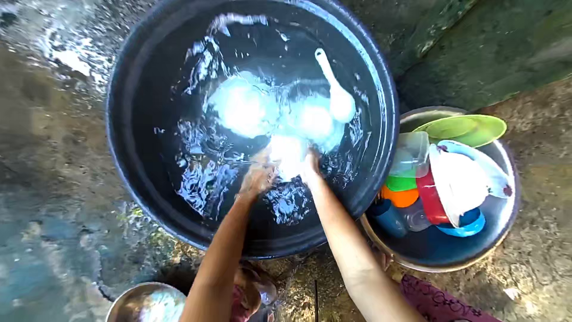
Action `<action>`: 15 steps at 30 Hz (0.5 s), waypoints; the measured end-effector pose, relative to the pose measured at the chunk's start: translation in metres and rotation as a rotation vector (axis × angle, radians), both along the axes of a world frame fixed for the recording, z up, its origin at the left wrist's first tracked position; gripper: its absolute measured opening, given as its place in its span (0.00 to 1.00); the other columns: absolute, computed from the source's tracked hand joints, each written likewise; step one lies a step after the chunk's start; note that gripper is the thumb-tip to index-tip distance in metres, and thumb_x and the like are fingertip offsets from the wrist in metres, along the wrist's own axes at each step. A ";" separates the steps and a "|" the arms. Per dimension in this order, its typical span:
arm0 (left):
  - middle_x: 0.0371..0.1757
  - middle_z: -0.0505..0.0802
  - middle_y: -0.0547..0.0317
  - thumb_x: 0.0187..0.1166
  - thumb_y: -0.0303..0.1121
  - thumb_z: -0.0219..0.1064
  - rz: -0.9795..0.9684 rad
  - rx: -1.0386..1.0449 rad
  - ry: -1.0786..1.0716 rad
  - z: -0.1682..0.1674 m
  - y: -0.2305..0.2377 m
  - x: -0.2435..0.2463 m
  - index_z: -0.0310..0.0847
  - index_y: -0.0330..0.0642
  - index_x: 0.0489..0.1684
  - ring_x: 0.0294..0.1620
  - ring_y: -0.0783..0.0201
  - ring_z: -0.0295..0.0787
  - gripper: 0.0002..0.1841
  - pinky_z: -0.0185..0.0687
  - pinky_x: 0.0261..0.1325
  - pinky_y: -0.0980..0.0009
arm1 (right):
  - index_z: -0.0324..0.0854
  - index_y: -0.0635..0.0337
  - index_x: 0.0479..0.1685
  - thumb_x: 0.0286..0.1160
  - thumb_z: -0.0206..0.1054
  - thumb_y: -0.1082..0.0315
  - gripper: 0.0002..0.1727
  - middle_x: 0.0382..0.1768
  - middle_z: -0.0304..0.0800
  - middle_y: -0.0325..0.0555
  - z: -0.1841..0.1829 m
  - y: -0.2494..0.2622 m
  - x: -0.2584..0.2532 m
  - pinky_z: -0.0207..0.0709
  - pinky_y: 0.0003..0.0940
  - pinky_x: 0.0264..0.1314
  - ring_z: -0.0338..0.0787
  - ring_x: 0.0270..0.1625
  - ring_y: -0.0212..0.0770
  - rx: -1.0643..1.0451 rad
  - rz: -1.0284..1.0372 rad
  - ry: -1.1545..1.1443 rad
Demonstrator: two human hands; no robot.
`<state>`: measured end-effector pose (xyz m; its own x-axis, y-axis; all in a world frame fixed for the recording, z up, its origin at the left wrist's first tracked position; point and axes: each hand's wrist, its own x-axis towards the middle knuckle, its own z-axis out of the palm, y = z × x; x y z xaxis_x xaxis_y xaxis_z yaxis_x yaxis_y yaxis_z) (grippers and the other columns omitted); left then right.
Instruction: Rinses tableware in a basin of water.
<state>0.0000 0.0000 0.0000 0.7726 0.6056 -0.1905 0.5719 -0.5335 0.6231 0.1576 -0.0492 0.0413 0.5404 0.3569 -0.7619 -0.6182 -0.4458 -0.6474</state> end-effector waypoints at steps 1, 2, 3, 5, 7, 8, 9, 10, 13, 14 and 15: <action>0.87 0.71 0.31 0.82 0.36 0.64 0.069 0.080 -0.042 0.001 0.001 0.006 0.75 0.35 0.81 0.86 0.30 0.65 0.27 0.56 0.87 0.36 | 0.62 0.68 0.85 0.98 0.37 0.52 0.32 0.81 0.69 0.66 -0.012 -0.007 -0.005 0.66 0.55 0.82 0.72 0.81 0.55 0.022 0.005 0.031; 0.87 0.72 0.32 0.85 0.41 0.61 0.143 0.140 -0.057 0.003 0.000 0.021 0.74 0.36 0.82 0.87 0.30 0.65 0.28 0.53 0.88 0.35 | 0.61 0.68 0.86 0.98 0.36 0.52 0.32 0.81 0.69 0.66 -0.017 -0.009 -0.006 0.68 0.55 0.81 0.73 0.80 0.55 0.070 0.033 0.058; 0.87 0.72 0.35 0.87 0.45 0.57 0.187 0.181 -0.052 0.005 -0.007 0.039 0.72 0.38 0.84 0.88 0.31 0.64 0.29 0.53 0.88 0.34 | 0.63 0.67 0.84 0.98 0.36 0.52 0.31 0.77 0.74 0.64 -0.019 -0.009 -0.006 0.73 0.53 0.76 0.78 0.75 0.53 0.099 0.048 0.051; 0.91 0.68 0.41 0.89 0.45 0.57 0.138 0.145 0.002 0.011 -0.035 0.061 0.66 0.43 0.89 0.92 0.35 0.57 0.30 0.46 0.90 0.34 | 0.72 0.66 0.65 0.97 0.37 0.55 0.25 0.50 0.82 0.54 -0.020 -0.008 -0.010 0.80 0.38 0.48 0.84 0.48 0.41 0.068 0.077 -0.066; 0.86 0.76 0.43 0.84 0.38 0.60 -0.070 0.261 -0.073 -0.004 -0.045 0.053 0.73 0.40 0.84 0.89 0.35 0.65 0.28 0.53 0.87 0.34 | 0.67 0.72 0.79 0.97 0.40 0.61 0.26 0.68 0.79 0.66 -0.023 -0.016 -0.002 0.74 0.46 0.71 0.80 0.67 0.50 0.050 0.163 -0.077; 0.84 0.78 0.43 0.80 0.36 0.64 -0.193 0.325 -0.097 -0.009 -0.040 0.040 0.75 0.40 0.82 0.87 0.35 0.69 0.28 0.59 0.85 0.36 | 0.64 0.73 0.82 0.97 0.42 0.64 0.26 0.76 0.74 0.69 -0.025 -0.019 0.001 0.69 0.50 0.80 0.77 0.76 0.55 0.021 0.195 -0.084; 0.85 0.76 0.41 0.77 0.31 0.69 -0.299 0.323 -0.087 -0.003 -0.029 0.028 0.76 0.42 0.82 0.88 0.34 0.67 0.29 0.58 0.85 0.34 | 0.65 0.73 0.82 0.96 0.44 0.65 0.25 0.77 0.73 0.70 -0.024 -0.019 0.006 0.69 0.52 0.80 0.76 0.77 0.57 -0.019 0.203 -0.067; 0.85 0.77 0.40 0.73 0.25 0.72 -0.356 0.355 -0.097 0.004 -0.015 0.018 0.78 0.46 0.80 0.86 0.31 0.67 0.30 0.61 0.82 0.32 | 0.64 0.72 0.82 0.96 0.45 0.65 0.24 0.77 0.73 0.69 -0.021 -0.019 0.012 0.69 0.53 0.77 0.76 0.75 0.57 -0.058 0.240 -0.027; 0.80 0.81 0.34 0.75 0.18 0.65 -0.307 0.369 -0.055 0.039 0.010 0.000 0.81 0.48 0.78 0.78 0.27 0.78 0.29 0.81 0.64 0.32 | 0.70 0.67 0.78 0.95 0.47 0.55 0.27 0.70 0.79 0.65 -0.009 -0.026 0.024 0.76 0.53 0.68 0.82 0.66 0.54 -0.182 0.472 0.113; 0.77 0.83 0.33 0.76 0.18 0.65 -0.283 0.309 -0.010 0.056 0.016 0.001 0.80 0.46 0.78 0.73 0.27 0.82 0.28 0.83 0.61 0.32 | 0.73 0.66 0.74 0.95 0.46 0.53 0.26 0.61 0.82 0.61 -0.004 -0.023 0.026 0.79 0.49 0.56 0.83 0.54 0.50 -0.200 0.574 0.127; 0.76 0.83 0.32 0.75 0.15 0.66 -0.279 0.221 0.065 0.076 0.024 0.003 0.78 0.44 0.80 0.71 0.27 0.84 0.30 0.82 0.61 0.31 | 0.75 0.66 0.67 0.96 0.44 0.53 0.25 0.48 0.81 0.56 0.001 -0.019 0.027 0.77 0.43 0.41 0.80 0.40 0.45 -0.205 0.677 0.086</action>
<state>0.0026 0.0239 0.0756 0.9046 0.4051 -0.1326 0.4197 -0.7923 0.4428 0.1848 -0.0686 0.0419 0.1859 0.4379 -0.8796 -0.2072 -0.8576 -0.4708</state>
